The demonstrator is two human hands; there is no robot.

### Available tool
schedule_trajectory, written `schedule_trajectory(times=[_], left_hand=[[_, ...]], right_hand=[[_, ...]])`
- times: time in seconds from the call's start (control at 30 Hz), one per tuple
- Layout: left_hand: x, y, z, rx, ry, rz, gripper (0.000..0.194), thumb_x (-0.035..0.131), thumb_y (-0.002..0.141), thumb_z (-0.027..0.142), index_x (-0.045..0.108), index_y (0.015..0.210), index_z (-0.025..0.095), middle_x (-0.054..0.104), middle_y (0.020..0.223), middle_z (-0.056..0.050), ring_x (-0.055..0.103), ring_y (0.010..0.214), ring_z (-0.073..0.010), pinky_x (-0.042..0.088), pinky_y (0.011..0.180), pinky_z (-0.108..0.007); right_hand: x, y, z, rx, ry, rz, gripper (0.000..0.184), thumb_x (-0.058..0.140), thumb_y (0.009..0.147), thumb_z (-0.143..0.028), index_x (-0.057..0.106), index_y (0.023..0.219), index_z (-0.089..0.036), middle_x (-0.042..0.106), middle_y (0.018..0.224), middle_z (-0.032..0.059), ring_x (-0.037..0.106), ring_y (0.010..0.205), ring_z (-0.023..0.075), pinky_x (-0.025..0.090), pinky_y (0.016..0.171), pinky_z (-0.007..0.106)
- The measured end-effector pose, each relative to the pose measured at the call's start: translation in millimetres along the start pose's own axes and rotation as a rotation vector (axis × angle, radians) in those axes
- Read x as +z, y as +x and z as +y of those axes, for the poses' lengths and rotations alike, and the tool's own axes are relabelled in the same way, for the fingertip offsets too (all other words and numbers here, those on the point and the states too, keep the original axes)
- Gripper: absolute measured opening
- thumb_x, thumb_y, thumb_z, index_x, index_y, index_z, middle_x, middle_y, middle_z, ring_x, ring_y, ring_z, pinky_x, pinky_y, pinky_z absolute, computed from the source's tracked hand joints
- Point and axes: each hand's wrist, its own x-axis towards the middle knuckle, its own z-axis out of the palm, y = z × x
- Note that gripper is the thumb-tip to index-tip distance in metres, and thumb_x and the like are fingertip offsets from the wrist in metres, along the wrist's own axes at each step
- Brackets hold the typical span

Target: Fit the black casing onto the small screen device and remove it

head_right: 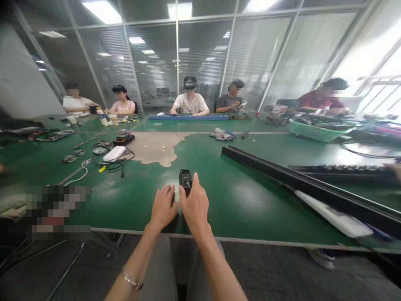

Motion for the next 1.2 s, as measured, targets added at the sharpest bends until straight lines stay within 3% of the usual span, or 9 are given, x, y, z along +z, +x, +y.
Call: schedule_trajectory(times=[0.2,0.77,1.1,1.2], left_hand=[[4.9,3.8,-3.3,-0.044,-0.011,0.011,0.064,0.042,0.082,0.013,0.038,0.146,0.008,0.040,0.152,-0.017,0.034,0.142,-0.0261,0.023,0.119,-0.048],[1.8,3.1,-1.5,-0.053,-0.007,0.001,0.062,0.043,0.087,0.020,0.037,0.146,0.006,0.038,0.153,-0.017,0.032,0.143,-0.0272,0.022,0.120,-0.047],[4.9,3.2,-2.4,-0.034,0.007,0.018,0.057,0.041,0.091,0.023,0.038,0.145,0.006,0.040,0.152,-0.018,0.035,0.142,-0.0271,0.023,0.119,-0.048],[5.5,3.4,-3.0,-0.025,0.020,0.006,0.058,0.042,0.091,0.023,0.037,0.146,0.006,0.039,0.153,-0.017,0.033,0.143,-0.0272,0.022,0.120,-0.048]], right_hand=[[3.4,-4.2,-1.7,-0.005,-0.063,-0.011,0.068,0.050,0.092,-0.039,0.030,0.149,-0.006,0.067,0.116,0.0198,0.065,0.101,0.0302,0.049,0.085,0.039],[22.0,-24.6,9.3,-0.040,-0.088,0.003,0.071,0.050,0.091,-0.036,0.024,0.151,-0.006,0.065,0.118,0.0180,0.062,0.104,0.0301,0.049,0.086,0.039],[22.9,-23.0,16.5,-0.108,-0.006,0.061,0.076,0.053,0.090,-0.041,0.025,0.150,-0.005,0.049,0.143,0.0205,0.051,0.124,0.0314,0.044,0.101,0.043],[23.3,-22.9,16.6,-0.063,-0.011,0.045,0.074,0.052,0.091,-0.040,0.025,0.150,-0.006,0.052,0.140,0.0202,0.056,0.118,0.0303,0.046,0.096,0.041]])
